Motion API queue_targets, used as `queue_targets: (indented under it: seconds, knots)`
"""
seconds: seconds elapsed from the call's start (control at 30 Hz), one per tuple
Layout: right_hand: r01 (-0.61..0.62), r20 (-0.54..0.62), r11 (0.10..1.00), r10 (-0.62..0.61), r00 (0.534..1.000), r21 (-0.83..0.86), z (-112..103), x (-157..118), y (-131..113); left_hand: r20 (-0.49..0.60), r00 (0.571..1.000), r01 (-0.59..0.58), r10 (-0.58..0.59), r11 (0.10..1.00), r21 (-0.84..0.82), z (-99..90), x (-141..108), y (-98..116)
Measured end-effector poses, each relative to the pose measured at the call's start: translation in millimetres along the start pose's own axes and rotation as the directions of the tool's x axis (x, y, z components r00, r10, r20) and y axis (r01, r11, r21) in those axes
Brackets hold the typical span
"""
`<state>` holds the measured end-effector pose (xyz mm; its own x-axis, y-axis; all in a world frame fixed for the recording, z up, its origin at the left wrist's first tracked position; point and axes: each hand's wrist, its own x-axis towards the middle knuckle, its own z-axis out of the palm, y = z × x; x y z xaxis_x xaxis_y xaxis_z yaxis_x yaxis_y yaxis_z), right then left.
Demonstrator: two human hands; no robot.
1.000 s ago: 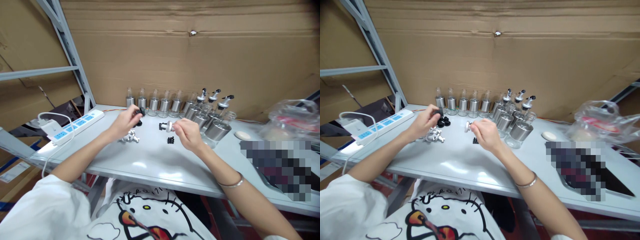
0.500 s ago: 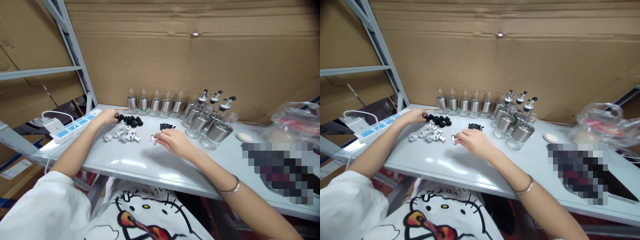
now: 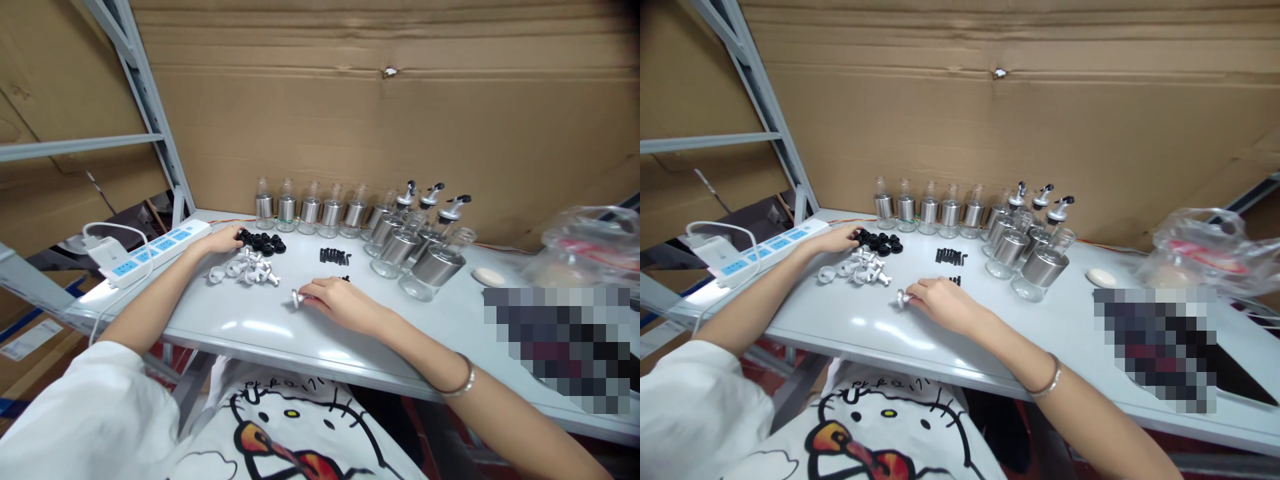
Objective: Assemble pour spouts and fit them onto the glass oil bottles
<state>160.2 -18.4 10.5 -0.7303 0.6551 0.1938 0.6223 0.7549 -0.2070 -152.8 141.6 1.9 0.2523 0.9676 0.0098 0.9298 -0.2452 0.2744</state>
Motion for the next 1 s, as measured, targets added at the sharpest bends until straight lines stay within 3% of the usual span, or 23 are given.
queue_targets:
  seconds: [0.13,0.33,0.47,0.6,0.77,0.9,1.0]
  knots:
    - [-0.040,-0.036,0.999,0.041,0.999,0.016,1,1,-1,-0.016,0.996,-0.085,0.084,0.993,-0.081,0.6,-1,2]
    - [0.049,-0.023,0.988,-0.046,0.999,0.144,-1,-1,-4,-0.034,0.988,-0.157,0.153,0.978,-0.138,0.6,-5,8]
    - [0.141,-0.008,0.964,-0.143,0.990,0.225,-2,-4,-7,-0.007,0.990,-0.143,0.144,0.978,-0.154,-1.2,-8,11]
    - [0.143,0.017,0.964,-0.151,0.988,0.223,-5,-5,-11,0.020,0.997,-0.073,0.076,0.989,-0.125,-19.6,-16,11]
    - [0.143,0.058,0.962,-0.160,0.985,0.233,-8,-3,-15,0.075,0.994,-0.068,0.074,0.995,-0.079,-37.3,-61,20]
    - [0.151,0.092,0.966,-0.174,0.981,0.209,-4,0,-14,0.081,0.986,-0.132,0.146,0.978,-0.160,-20.8,-104,29]
    - [0.152,0.103,0.972,-0.173,0.980,0.181,0,5,-15,0.020,0.971,-0.223,0.237,0.936,-0.271,-3.2,-115,26]
